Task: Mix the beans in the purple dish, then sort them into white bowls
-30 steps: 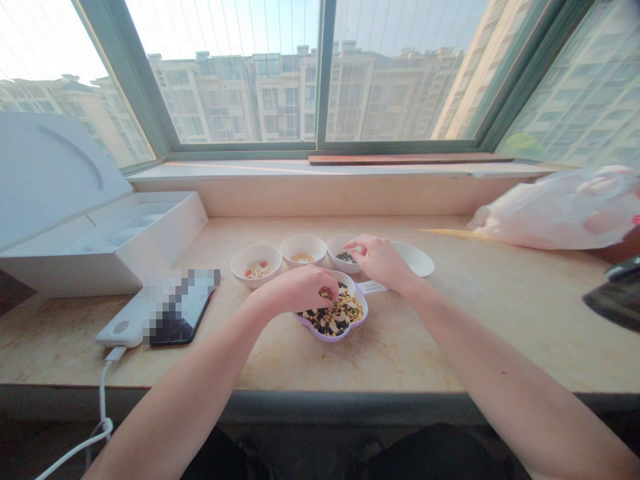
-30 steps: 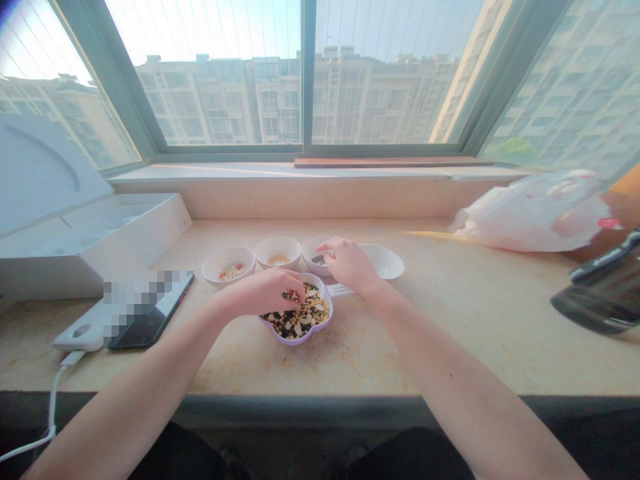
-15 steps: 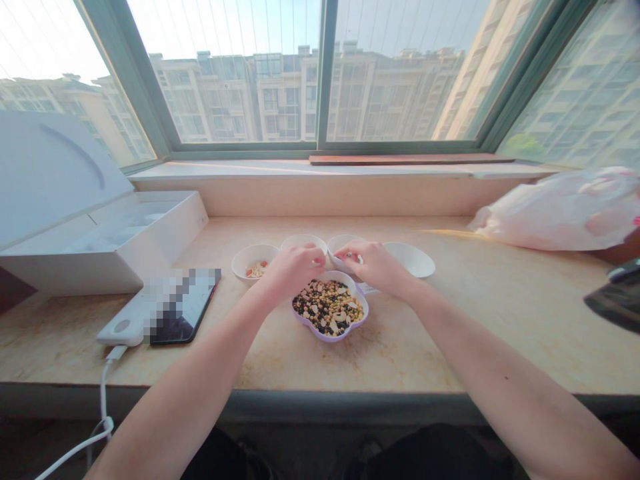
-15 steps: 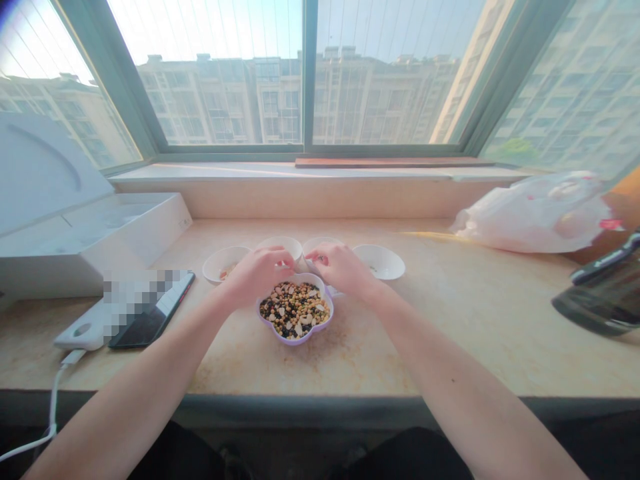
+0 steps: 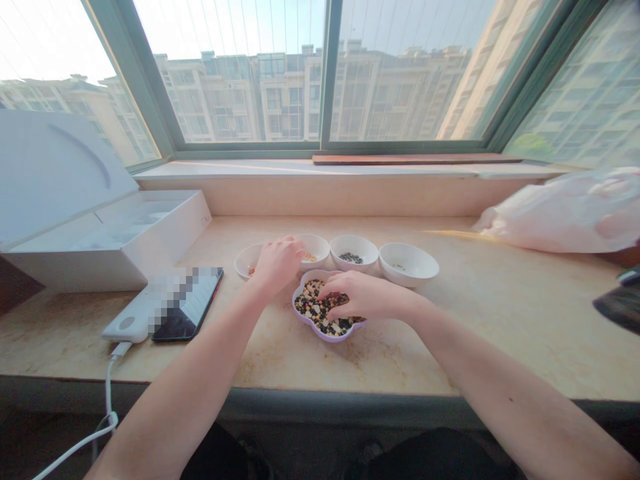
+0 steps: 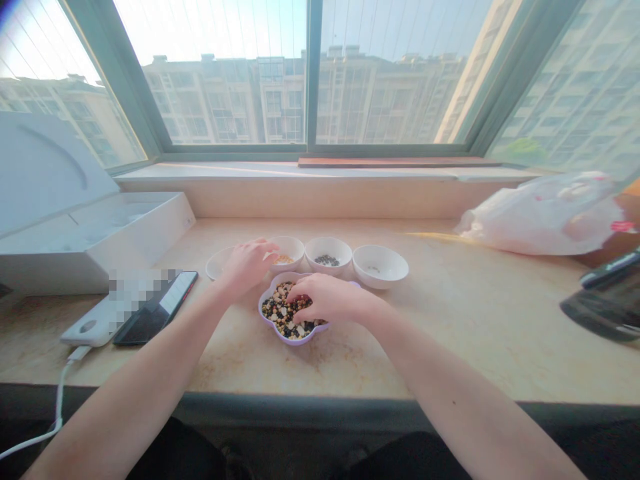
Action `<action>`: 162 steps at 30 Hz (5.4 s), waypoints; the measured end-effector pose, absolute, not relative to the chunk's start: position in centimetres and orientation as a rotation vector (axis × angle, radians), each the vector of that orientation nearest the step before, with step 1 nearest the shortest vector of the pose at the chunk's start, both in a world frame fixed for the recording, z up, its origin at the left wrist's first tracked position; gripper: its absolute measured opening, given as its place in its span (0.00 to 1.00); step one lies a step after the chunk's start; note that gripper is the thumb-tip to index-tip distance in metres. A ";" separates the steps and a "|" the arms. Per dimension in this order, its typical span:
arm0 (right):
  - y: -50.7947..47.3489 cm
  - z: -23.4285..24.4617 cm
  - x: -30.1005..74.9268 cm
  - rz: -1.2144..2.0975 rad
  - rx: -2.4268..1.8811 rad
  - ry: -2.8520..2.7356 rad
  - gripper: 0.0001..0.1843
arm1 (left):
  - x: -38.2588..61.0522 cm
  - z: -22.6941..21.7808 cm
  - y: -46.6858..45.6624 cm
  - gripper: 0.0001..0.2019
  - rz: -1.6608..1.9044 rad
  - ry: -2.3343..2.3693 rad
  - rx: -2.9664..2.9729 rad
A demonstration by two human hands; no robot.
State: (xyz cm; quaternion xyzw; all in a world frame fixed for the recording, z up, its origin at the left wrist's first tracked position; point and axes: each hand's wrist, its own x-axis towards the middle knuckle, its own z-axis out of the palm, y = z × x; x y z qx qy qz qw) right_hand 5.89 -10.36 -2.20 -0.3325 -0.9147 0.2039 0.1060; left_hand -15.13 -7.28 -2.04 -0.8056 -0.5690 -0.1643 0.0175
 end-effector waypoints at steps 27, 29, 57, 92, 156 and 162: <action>-9.5 -3.0 6.0 0.665 -0.976 -2.602 0.05 | -14.9 -2.3 -7.4 0.15 -0.668 -1.638 -2.655; -9.5 -3.0 6.1 0.635 -0.949 -2.580 0.06 | -14.8 -2.2 -7.5 0.15 -0.726 -1.570 -2.743; -10.2 -1.5 6.9 0.441 -1.144 -2.681 0.12 | -14.2 -2.5 -7.4 0.15 -0.956 -1.793 -2.595; -9.6 -1.8 6.8 0.548 -0.973 -2.744 0.14 | -14.3 -3.1 -7.2 0.15 -0.880 -1.631 -2.626; -9.0 -1.7 6.6 1.466 -1.032 -1.510 0.17 | -13.4 -2.0 -8.7 0.12 -1.304 -1.309 -2.799; -9.5 -2.0 6.4 1.211 -1.079 -1.976 0.17 | -13.9 -2.3 -7.7 0.12 -1.074 -1.593 -2.528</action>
